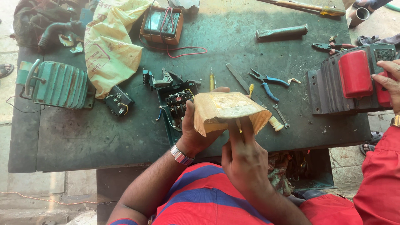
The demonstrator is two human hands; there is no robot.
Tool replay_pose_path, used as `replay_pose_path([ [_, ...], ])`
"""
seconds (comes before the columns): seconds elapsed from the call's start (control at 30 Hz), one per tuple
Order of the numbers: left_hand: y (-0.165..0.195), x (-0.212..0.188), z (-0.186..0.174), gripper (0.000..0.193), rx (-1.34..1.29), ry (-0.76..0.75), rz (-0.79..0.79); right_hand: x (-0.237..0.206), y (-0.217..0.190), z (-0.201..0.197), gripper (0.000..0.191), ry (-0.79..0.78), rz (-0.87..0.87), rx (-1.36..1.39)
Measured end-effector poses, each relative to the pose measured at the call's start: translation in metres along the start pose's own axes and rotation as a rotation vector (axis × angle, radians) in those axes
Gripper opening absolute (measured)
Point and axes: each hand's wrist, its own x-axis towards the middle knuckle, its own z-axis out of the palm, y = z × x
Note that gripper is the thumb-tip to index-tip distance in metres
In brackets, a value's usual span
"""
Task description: The person uses a screwdriver to tighten screws on a small electrical component, then handles a white wire and a small cardboard box. The work is performed on a cluttered workbench with various tools and parts visible.
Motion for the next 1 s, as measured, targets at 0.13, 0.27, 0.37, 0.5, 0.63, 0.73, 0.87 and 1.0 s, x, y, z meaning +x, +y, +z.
replay_pose_path([
  [0.13,-0.001,-0.002,-0.003,0.109,0.024,-0.028,0.01,-0.002,0.004,0.007,0.056,-0.05,0.063,0.043],
  [0.27,-0.002,-0.004,-0.003,0.109,0.056,-0.026,0.027,0.002,0.007,0.01,0.049,-0.071,0.059,0.072],
  [0.37,-0.001,-0.004,-0.004,0.108,0.013,0.015,0.02,0.001,0.002,0.008,0.06,-0.01,-0.021,0.085],
  [0.5,0.004,-0.004,-0.004,0.108,-0.048,0.051,0.007,-0.005,-0.012,0.003,0.068,0.029,-0.053,0.068],
  [0.63,0.005,-0.008,-0.003,0.108,-0.043,-0.012,0.02,-0.004,-0.015,0.005,0.066,0.081,0.024,0.018],
  [0.73,0.004,-0.009,-0.002,0.109,-0.035,0.0,0.009,-0.003,-0.015,0.009,0.066,0.06,0.029,-0.029],
  [0.87,0.006,-0.013,0.001,0.109,0.059,-0.033,0.034,-0.006,-0.014,0.009,0.062,-0.024,0.056,-0.029],
  [1.0,0.01,-0.018,0.005,0.109,0.065,-0.059,0.035,-0.015,-0.018,-0.001,0.06,0.023,-0.025,0.023],
])
